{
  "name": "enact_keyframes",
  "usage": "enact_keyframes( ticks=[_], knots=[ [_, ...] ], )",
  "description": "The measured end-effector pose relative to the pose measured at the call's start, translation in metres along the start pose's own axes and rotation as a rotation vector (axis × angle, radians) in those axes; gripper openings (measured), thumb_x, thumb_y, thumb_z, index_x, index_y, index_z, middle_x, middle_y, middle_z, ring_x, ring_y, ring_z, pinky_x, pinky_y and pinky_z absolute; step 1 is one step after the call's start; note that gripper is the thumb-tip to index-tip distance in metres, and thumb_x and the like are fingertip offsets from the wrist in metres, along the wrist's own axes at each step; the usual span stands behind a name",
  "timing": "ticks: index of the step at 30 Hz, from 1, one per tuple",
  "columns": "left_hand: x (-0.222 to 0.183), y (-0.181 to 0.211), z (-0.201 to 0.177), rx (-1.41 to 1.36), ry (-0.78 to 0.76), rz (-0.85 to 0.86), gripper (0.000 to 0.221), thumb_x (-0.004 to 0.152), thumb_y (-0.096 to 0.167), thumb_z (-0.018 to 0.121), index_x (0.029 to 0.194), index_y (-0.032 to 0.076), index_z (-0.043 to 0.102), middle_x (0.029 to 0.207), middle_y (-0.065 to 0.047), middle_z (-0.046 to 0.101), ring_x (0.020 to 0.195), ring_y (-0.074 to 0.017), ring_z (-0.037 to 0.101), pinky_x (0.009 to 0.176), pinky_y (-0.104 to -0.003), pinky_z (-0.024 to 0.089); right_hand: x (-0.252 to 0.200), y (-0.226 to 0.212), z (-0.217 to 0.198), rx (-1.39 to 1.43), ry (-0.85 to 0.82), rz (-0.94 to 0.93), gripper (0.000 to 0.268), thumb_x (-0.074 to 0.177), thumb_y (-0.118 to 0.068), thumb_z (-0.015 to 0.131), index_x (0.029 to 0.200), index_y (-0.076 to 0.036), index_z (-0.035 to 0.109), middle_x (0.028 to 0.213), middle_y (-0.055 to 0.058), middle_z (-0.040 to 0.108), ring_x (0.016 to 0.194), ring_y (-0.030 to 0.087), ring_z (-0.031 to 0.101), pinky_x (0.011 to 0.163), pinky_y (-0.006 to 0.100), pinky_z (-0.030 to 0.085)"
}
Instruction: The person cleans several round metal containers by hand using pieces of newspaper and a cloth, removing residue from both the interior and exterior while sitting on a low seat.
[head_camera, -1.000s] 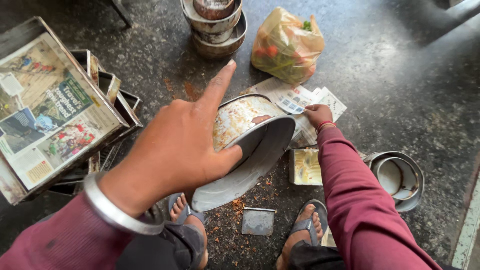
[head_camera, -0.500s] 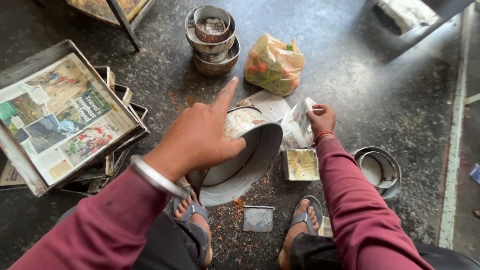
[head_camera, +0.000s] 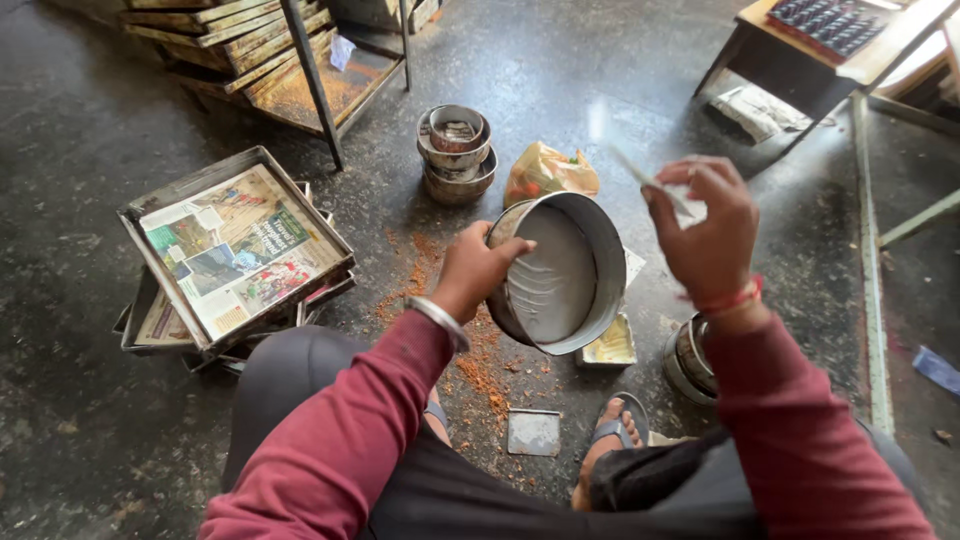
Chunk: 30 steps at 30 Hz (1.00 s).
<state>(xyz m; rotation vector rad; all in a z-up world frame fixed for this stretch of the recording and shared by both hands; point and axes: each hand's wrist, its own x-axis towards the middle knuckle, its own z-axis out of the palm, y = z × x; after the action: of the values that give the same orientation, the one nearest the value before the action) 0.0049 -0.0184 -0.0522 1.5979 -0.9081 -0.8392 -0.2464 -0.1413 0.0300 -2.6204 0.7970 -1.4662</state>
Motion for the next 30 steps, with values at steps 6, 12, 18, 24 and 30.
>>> enact_keyframes(
  ticks=[6,12,18,24,30],
  knots=[
    [-0.014,0.02,-0.025,0.139,0.137,0.274,0.059,0.073,0.037,0.083,0.113,-0.005,0.071,0.101,-0.019,0.077,0.087,-0.0218,0.074,0.075,-0.035,0.057,-0.047,0.128,0.002,-0.216,-0.084,0.321,0.022,0.097,-0.024,0.081,0.107,-0.005,0.076,0.104,0.018,0.075,0.095,0.029,0.073,0.084,0.04,0.058],
    [-0.011,0.038,-0.057,0.01,0.174,0.235,0.047,0.08,0.028,0.08,0.114,-0.004,0.07,0.1,-0.011,0.077,0.085,-0.0129,0.07,0.076,-0.029,0.056,-0.183,0.31,0.072,-0.369,-0.453,1.002,0.029,0.088,-0.032,0.074,0.103,-0.009,0.08,0.103,0.021,0.075,0.096,0.035,0.073,0.09,0.043,0.055],
    [-0.023,0.037,-0.056,-0.177,0.204,0.221,0.04,0.087,0.013,0.077,0.122,-0.004,0.065,0.11,-0.008,0.073,0.095,-0.0106,0.068,0.085,-0.025,0.055,-0.245,0.307,0.123,-0.561,-0.561,1.051,0.03,0.083,-0.026,0.076,0.11,-0.012,0.079,0.107,0.022,0.074,0.103,0.041,0.071,0.089,0.048,0.056],
    [-0.012,0.04,-0.052,-0.258,0.208,0.298,0.039,0.095,0.006,0.071,0.131,-0.006,0.061,0.118,-0.01,0.071,0.104,-0.0129,0.068,0.095,-0.027,0.056,-0.251,0.286,0.19,-0.686,-0.934,0.938,0.109,0.066,-0.035,0.089,0.155,-0.02,0.029,0.164,0.02,0.022,0.154,0.035,0.018,0.109,0.061,0.033],
    [0.006,0.043,-0.049,-0.267,0.154,0.125,0.044,0.091,0.004,0.067,0.133,-0.009,0.058,0.116,-0.015,0.073,0.1,-0.0161,0.071,0.09,-0.028,0.058,-0.272,0.294,0.27,-0.678,-0.816,0.491,0.1,0.079,-0.04,0.068,0.17,-0.026,0.027,0.173,0.027,0.012,0.158,0.041,0.008,0.118,0.06,0.021]
  ],
)
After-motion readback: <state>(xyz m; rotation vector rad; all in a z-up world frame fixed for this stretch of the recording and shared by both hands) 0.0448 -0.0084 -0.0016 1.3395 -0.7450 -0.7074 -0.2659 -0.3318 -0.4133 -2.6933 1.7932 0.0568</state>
